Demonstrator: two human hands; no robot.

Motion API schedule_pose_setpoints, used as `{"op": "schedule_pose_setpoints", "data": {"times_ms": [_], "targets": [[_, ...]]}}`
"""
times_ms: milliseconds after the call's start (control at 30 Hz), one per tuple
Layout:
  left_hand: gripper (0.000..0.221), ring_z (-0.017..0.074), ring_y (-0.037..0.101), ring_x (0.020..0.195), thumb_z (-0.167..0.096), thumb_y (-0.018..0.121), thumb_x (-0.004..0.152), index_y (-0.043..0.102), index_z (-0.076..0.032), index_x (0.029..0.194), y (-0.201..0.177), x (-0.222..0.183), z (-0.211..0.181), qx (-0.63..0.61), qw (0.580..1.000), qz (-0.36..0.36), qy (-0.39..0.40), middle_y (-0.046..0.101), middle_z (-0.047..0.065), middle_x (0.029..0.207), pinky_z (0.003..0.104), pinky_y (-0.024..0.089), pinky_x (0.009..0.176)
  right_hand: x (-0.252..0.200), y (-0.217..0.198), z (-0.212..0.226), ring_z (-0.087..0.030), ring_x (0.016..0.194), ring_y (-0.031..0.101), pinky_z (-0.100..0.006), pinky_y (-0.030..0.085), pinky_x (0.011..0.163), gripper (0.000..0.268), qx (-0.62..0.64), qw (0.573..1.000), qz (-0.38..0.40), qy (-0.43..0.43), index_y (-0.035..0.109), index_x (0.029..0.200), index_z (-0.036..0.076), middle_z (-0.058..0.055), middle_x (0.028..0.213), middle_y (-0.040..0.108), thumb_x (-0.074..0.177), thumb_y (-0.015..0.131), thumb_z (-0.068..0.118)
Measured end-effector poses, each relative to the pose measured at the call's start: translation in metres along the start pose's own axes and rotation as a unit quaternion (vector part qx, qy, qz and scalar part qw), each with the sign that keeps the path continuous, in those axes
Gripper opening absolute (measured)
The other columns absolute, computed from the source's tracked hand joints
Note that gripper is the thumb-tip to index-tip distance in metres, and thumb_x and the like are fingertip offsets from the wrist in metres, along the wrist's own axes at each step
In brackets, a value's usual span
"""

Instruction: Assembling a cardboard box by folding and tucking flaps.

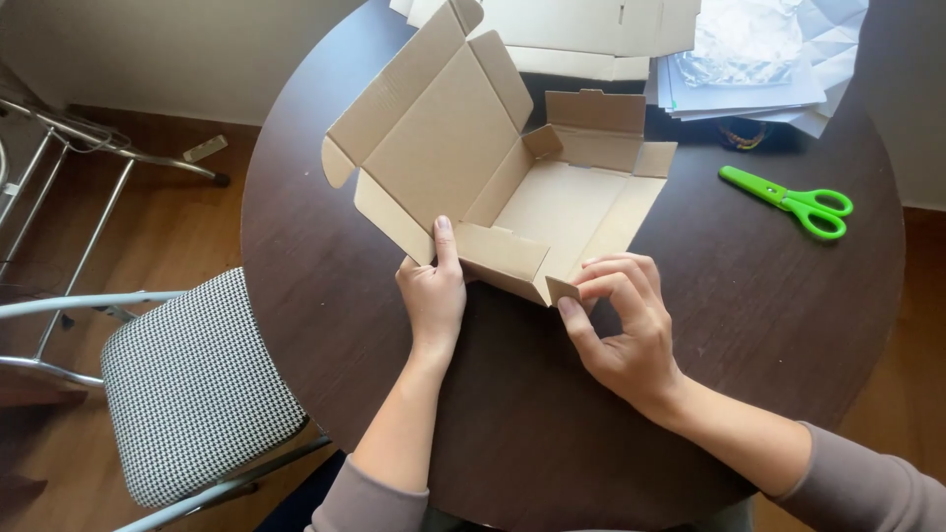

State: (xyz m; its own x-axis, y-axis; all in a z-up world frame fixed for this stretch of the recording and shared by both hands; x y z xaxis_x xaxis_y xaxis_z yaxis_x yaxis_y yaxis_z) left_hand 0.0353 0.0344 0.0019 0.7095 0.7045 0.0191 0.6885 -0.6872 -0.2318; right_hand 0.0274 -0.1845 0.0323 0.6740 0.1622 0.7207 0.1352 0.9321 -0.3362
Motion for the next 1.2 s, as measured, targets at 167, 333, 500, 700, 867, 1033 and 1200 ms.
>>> {"op": "schedule_pose_setpoints", "data": {"times_ms": [167,333,500,700,867,1033,1200], "targets": [[0.045,0.0337,0.073,0.103,-0.039,0.062,0.099,0.078,0.003,0.103,0.0,-0.001,-0.003,0.011,1.0,0.003,0.002,0.078,0.019,0.095,0.049,0.058,0.088,0.005,0.0,0.007,-0.026,0.094,0.068,-0.039,0.058,0.085,0.017,0.007,1.0,-0.009,-0.008,0.075,0.095,0.002,-0.007,0.09,0.07,0.082,0.085,0.003],[0.043,0.0348,0.072,0.104,-0.037,0.062,0.1,0.078,0.003,0.103,-0.002,-0.005,-0.012,0.016,1.0,0.0,0.011,0.078,0.02,0.096,0.05,0.058,0.088,0.005,0.005,0.005,-0.024,0.106,0.059,-0.038,0.052,0.093,0.019,-0.064,0.995,0.078,-0.009,0.078,0.097,0.015,-0.002,0.111,0.067,0.086,0.081,0.03],[0.045,0.0371,0.071,0.106,-0.036,0.061,0.1,0.077,0.007,0.104,0.0,-0.002,-0.011,0.016,1.0,-0.002,0.015,0.077,0.022,0.098,0.051,0.056,0.09,0.019,-0.009,-0.009,-0.028,0.131,0.043,-0.036,0.039,0.11,0.069,-0.048,0.994,0.101,0.02,0.065,0.137,0.02,-0.005,0.14,0.05,0.09,0.053,0.069],[0.043,0.036,0.071,0.107,-0.034,0.062,0.1,0.077,0.006,0.106,0.0,-0.005,-0.009,0.017,1.0,0.002,0.0,0.077,0.022,0.1,0.05,0.057,0.091,0.051,-0.042,-0.101,-0.05,0.124,0.052,-0.054,0.051,0.102,0.08,-0.049,0.961,0.006,0.273,0.027,0.153,-0.014,-0.037,0.137,0.045,0.102,0.072,0.029],[0.043,0.0351,0.071,0.107,-0.034,0.062,0.1,0.077,0.005,0.105,0.002,-0.005,-0.005,0.024,1.0,0.004,0.005,0.077,0.021,0.1,0.049,0.057,0.091,0.039,-0.033,-0.142,-0.021,0.096,0.073,-0.037,0.058,0.086,0.036,0.029,0.926,0.048,0.373,0.063,0.133,0.013,-0.01,0.105,0.073,0.099,0.07,0.021],[0.043,0.0349,0.071,0.107,-0.035,0.062,0.1,0.078,0.005,0.105,0.002,-0.007,-0.01,0.021,1.0,0.008,0.006,0.077,0.021,0.1,0.049,0.057,0.091,0.034,-0.031,-0.128,-0.016,0.084,0.07,-0.034,0.057,0.078,0.029,0.035,0.928,0.019,0.371,0.059,0.128,0.013,-0.011,0.095,0.074,0.099,0.062,0.015],[0.043,0.0358,0.072,0.106,-0.034,0.062,0.1,0.078,0.005,0.105,0.0,-0.005,-0.015,0.018,1.0,0.009,0.011,0.077,0.021,0.099,0.049,0.057,0.089,0.046,-0.036,-0.128,-0.026,0.1,0.073,-0.041,0.056,0.089,0.025,0.008,0.934,0.011,0.356,0.06,0.119,0.008,-0.017,0.106,0.074,0.1,0.068,0.022]]}}
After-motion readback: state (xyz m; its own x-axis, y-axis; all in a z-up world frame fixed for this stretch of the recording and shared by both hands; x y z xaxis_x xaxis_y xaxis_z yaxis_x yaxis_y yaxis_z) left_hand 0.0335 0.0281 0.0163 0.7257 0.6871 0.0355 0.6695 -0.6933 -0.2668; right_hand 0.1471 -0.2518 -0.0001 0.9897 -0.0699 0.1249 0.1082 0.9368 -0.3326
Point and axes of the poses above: each hand's wrist, its own x-axis towards the middle knuckle, its own y-axis out of the palm, z = x × y, the point moved 5 cm from there along x, towards the middle knuckle
